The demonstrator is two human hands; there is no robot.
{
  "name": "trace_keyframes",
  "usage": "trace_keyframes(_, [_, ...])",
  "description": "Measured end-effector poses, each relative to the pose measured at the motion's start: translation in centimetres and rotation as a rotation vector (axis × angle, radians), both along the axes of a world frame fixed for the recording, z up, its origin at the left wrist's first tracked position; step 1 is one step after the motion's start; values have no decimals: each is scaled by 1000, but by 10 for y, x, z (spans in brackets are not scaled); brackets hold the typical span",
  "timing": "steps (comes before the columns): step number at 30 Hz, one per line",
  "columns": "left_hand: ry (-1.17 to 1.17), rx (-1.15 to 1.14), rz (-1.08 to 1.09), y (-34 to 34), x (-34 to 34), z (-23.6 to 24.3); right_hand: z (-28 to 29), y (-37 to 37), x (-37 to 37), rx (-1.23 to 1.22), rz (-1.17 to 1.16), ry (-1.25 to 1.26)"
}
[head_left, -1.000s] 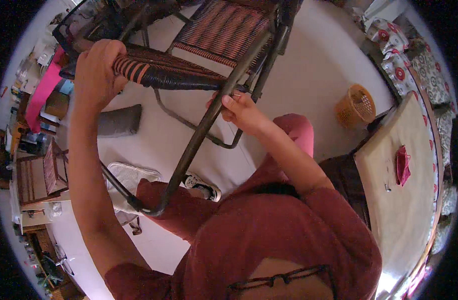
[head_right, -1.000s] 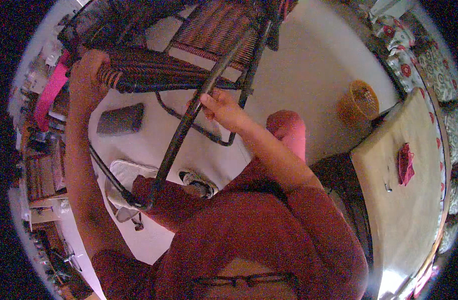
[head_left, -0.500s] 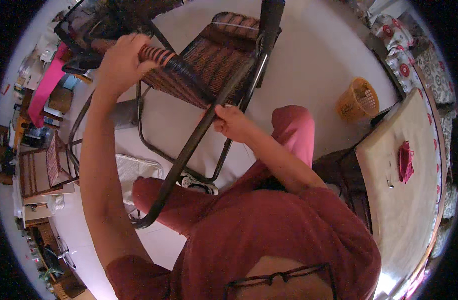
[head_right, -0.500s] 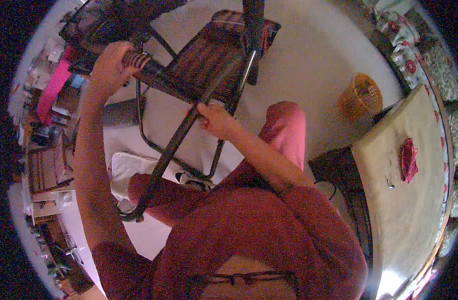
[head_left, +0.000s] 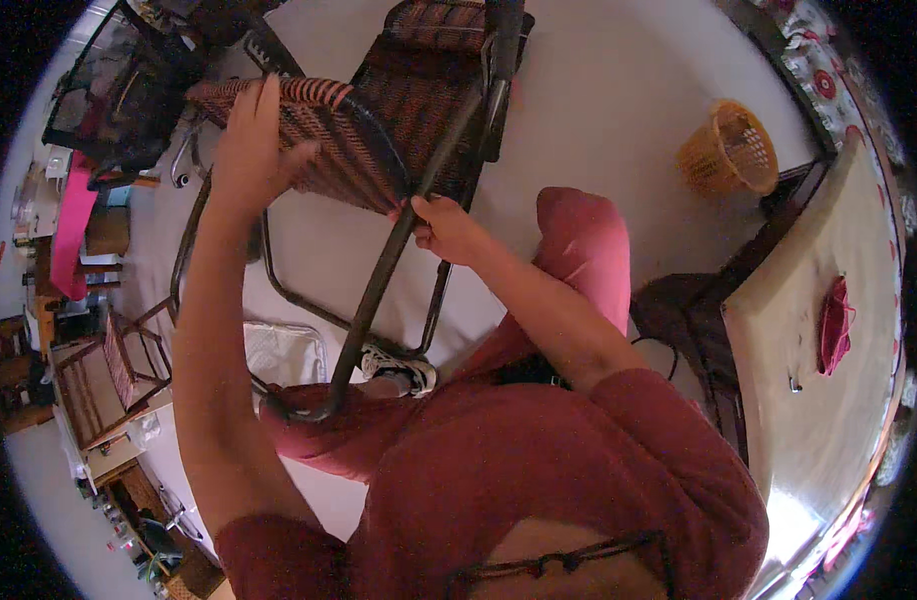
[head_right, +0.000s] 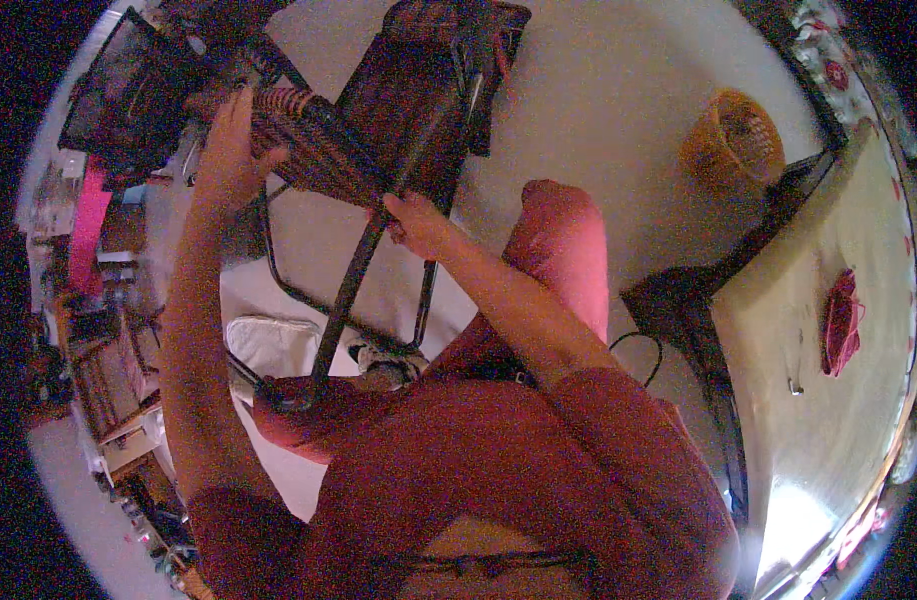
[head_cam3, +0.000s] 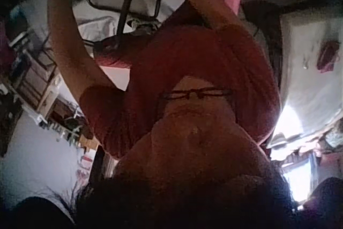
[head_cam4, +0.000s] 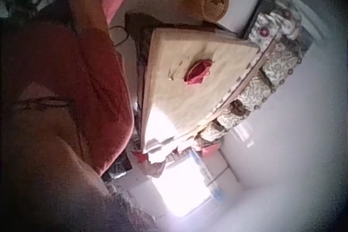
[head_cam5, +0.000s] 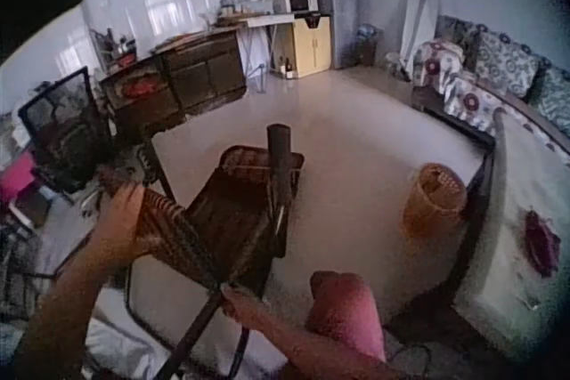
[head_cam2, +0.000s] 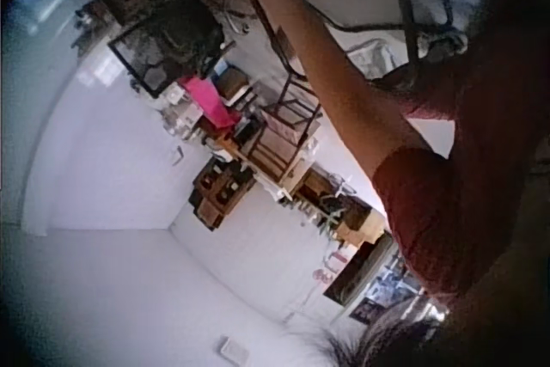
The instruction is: Repairing a folding chair by inserting a metal pin into the frame.
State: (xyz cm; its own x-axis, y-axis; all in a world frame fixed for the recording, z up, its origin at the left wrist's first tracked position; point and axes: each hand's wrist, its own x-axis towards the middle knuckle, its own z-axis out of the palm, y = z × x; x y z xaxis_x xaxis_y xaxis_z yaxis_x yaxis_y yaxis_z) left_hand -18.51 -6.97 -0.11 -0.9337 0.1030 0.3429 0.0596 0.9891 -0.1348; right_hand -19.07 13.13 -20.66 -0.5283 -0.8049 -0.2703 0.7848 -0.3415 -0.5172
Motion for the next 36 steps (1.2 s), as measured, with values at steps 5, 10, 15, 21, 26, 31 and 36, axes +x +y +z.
trace_keyframes(5, [-866, 294, 424, 71, 150, -42, -8, -13, -3, 86, -11, -33])
trace_keyframes(10, [-535, 531, 377, 93, 220, -91, -22, -18, -4, 56, -17, 20])
trace_keyframes(15, [-524, 525, 524, 103, 219, -109, -20, -3, -8, 407, -130, 152])
trace_keyframes(21, [-453, 508, 503, 109, 220, -115, -9, 25, -25, 271, -501, -221])
trace_keyframes(26, [-460, 509, 473, 104, 218, -119, -6, 39, -27, 371, -557, -87])
trace_keyframes(31, [-449, 497, 437, 107, 217, -117, -1, 45, -30, 328, -565, -75])
trace_keyframes(36, [-460, 541, 432, 109, 215, -113, -1, 42, -30, 85, -616, -263])
